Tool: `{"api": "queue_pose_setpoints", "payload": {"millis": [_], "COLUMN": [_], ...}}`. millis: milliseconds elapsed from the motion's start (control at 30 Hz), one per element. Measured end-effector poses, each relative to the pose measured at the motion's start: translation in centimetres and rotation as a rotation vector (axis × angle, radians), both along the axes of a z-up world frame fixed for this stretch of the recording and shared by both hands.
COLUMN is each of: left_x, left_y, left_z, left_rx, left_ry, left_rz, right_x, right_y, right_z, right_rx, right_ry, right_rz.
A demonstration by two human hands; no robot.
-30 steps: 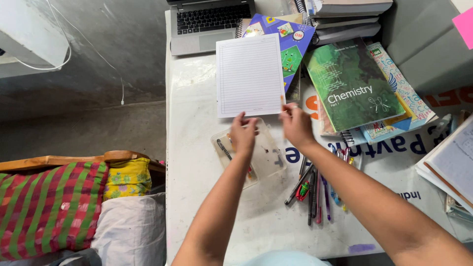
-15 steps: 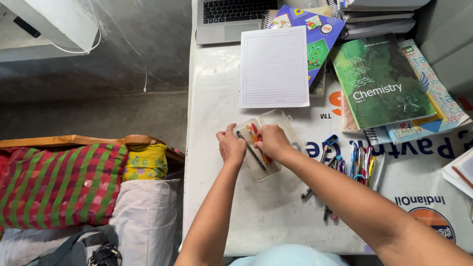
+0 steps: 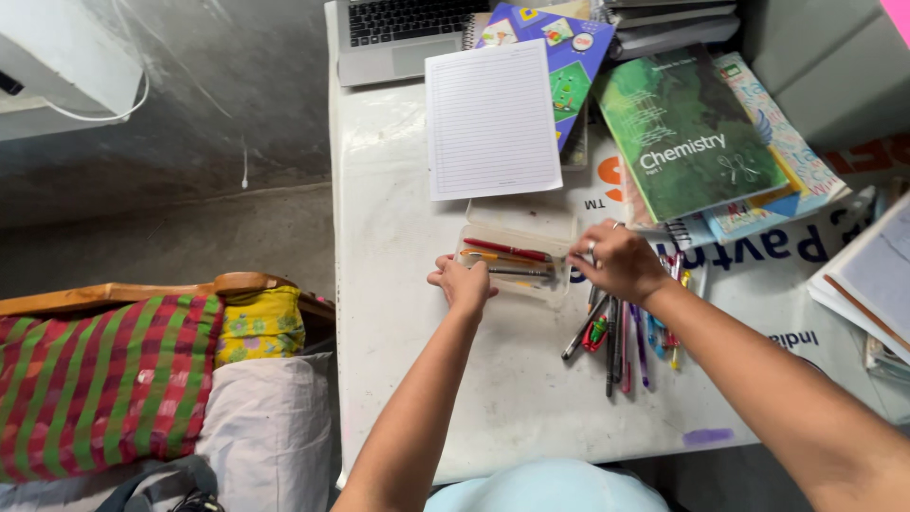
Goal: The person stacks several textbooks and notebooks on a desk, then places a lined notepad on top. They open a small plastic container and place multiple pens and pencils inside, arranging them neatly.
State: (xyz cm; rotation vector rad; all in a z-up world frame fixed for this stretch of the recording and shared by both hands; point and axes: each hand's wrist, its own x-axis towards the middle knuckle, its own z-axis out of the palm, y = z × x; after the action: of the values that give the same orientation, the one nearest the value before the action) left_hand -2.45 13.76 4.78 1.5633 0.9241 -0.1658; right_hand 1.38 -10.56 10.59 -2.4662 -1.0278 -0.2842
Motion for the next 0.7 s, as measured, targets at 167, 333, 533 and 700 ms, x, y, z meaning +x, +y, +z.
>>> {"api": "queue_pose_setpoints", "payload": {"millis": [167,333,533,700], "left_x": [0.5,-1.8,-4.3,-4.0], "left_y": [-2.2,-4.1,-7.4,-7.1], "left_z": [-2.2,-1.5,0.4,-0.9], "left_rx": [0.303,1.065,1.1,1.182], "left_ry": [0.023,-0.486,-0.833,-0.611], "left_rz": [-0.21,-0.542,-0.925,-1.047], "right_x": [-2.4,-3.4,-4.1,-4.1], "right_y": [-3.2,-4.8,-4.9,-5.3], "right_z": [-0.2,-0.7,-2.6,-3.5], "right_rx": [-0.167,-0.259,-0.353,-0.415], "right_ry": [-0.009,0.045,0.064,0.086], "right_rz": [0.197,0.194,0.258,0.198]}}
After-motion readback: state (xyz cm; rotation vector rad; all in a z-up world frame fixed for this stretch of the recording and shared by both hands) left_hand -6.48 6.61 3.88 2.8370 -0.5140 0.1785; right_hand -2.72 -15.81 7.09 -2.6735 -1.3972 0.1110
